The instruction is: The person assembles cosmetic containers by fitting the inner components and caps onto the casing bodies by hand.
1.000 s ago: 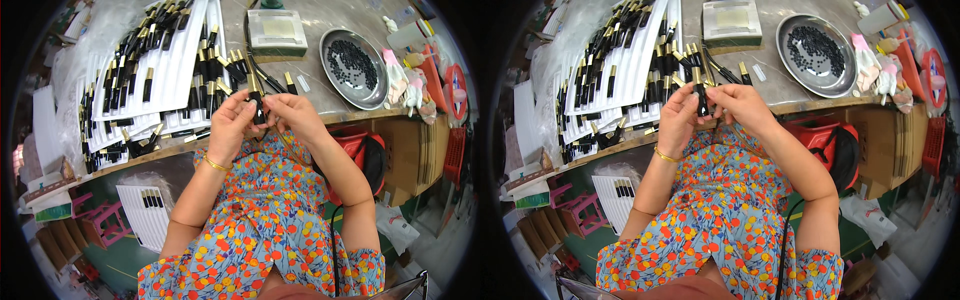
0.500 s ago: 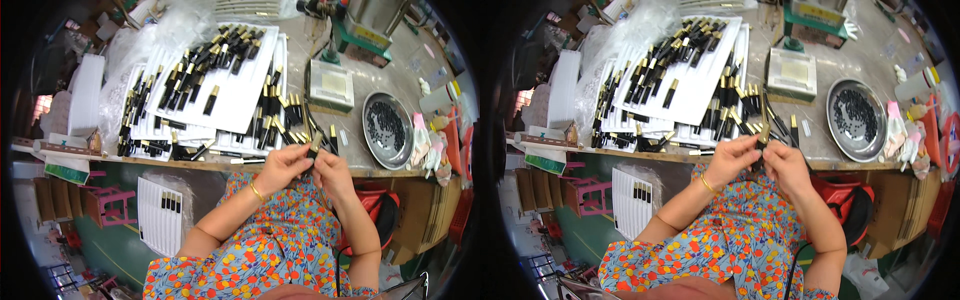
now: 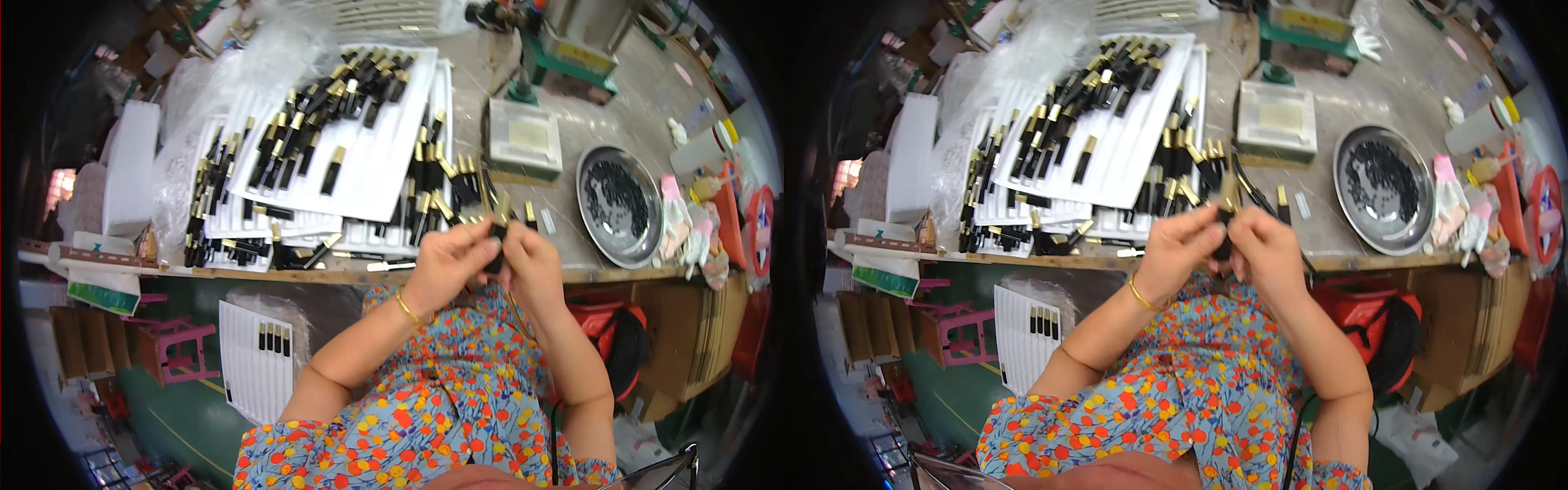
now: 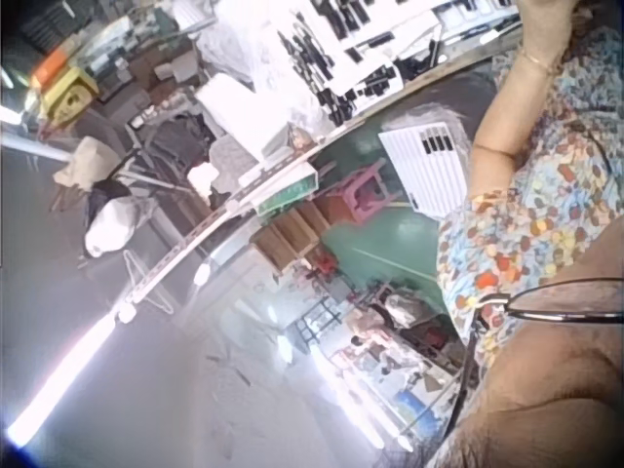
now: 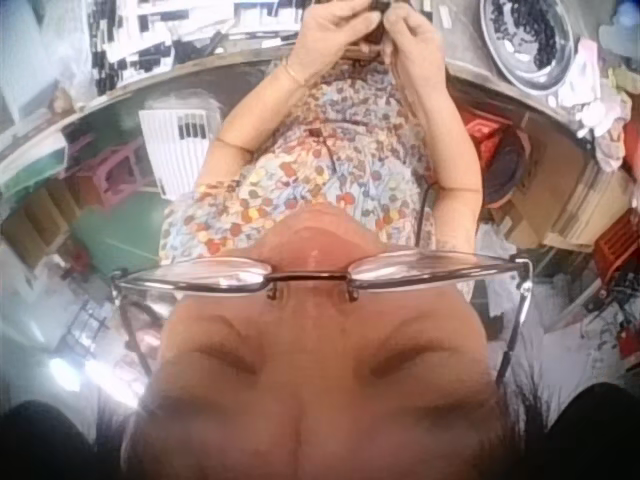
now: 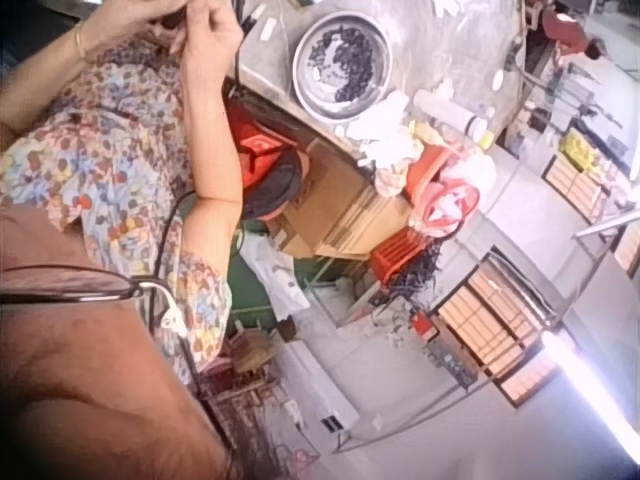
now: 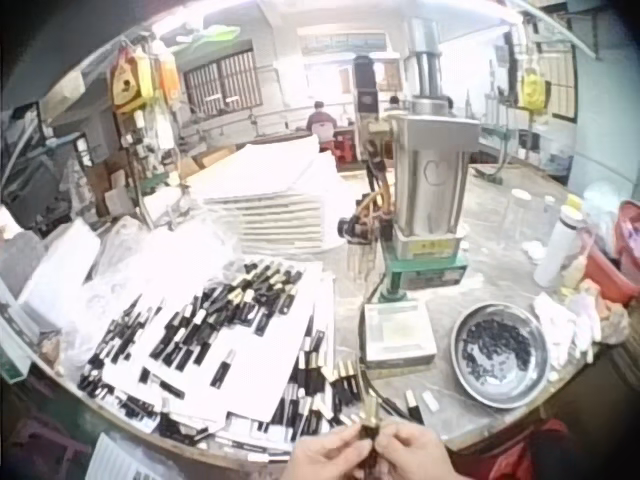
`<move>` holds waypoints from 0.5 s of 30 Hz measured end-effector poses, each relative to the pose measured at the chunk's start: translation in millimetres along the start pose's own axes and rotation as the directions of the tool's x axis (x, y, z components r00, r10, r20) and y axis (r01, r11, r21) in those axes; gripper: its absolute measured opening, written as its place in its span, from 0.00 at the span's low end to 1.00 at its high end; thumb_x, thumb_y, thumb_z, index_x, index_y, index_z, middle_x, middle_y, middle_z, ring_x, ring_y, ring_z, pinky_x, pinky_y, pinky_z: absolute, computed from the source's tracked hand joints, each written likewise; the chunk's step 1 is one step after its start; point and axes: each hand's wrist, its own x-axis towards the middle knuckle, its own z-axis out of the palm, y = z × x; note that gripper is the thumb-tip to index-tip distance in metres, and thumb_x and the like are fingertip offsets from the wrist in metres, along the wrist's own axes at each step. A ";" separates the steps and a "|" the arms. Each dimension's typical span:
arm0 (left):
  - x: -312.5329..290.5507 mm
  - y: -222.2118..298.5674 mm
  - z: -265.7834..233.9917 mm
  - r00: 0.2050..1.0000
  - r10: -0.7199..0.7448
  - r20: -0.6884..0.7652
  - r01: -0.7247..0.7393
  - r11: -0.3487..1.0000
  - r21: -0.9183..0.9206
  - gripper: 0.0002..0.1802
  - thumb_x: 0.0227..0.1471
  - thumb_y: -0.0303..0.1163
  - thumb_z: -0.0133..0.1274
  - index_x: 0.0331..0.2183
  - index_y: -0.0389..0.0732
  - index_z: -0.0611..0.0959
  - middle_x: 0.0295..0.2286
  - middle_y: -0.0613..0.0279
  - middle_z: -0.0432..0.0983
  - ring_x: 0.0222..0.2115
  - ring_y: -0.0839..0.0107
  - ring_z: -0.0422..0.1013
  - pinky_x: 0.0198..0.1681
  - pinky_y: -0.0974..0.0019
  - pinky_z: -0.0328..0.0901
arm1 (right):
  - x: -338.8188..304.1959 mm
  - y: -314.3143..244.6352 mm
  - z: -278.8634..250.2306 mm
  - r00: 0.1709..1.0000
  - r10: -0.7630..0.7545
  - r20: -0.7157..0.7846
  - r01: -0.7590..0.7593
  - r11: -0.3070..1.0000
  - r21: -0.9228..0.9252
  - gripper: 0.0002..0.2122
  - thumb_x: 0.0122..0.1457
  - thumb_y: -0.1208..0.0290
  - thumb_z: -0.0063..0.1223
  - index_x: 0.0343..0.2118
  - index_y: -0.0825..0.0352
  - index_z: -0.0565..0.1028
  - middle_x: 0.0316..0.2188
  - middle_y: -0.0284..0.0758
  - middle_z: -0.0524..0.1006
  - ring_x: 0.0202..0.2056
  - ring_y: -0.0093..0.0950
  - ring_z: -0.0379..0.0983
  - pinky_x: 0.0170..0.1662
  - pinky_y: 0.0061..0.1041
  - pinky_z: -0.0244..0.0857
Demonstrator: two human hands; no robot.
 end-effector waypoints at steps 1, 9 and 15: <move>3.4 -8.0 3.0 0.997 0.037 -0.065 -0.045 0.991 -0.129 0.18 0.49 0.28 0.52 0.43 0.32 0.73 0.25 0.67 0.71 0.18 0.84 0.66 0.20 0.82 0.62 | 6.8 -0.5 1.6 1.000 -0.006 0.027 0.005 1.000 0.031 0.09 0.56 0.67 0.47 0.24 0.67 0.70 0.11 0.26 0.65 0.11 0.14 0.58 0.15 0.12 0.50; 19.9 -16.2 6.7 0.996 -0.059 -0.064 0.022 0.886 -0.463 0.13 0.52 0.30 0.46 0.40 0.34 0.73 0.26 0.61 0.74 0.22 0.75 0.72 0.23 0.79 0.68 | 32.1 6.3 -9.3 0.986 0.155 0.056 -0.159 0.984 0.077 0.16 0.57 0.57 0.44 0.25 0.67 0.71 0.15 0.27 0.69 0.14 0.13 0.62 0.14 0.11 0.53; 20.6 -20.1 10.8 0.993 -0.102 -0.057 0.063 0.878 -0.475 0.12 0.52 0.31 0.46 0.37 0.34 0.74 0.25 0.61 0.74 0.22 0.75 0.72 0.24 0.79 0.68 | 34.1 11.6 -17.4 0.984 0.166 0.073 -0.174 0.976 0.128 0.17 0.57 0.55 0.43 0.27 0.66 0.73 0.17 0.27 0.70 0.16 0.13 0.63 0.15 0.11 0.54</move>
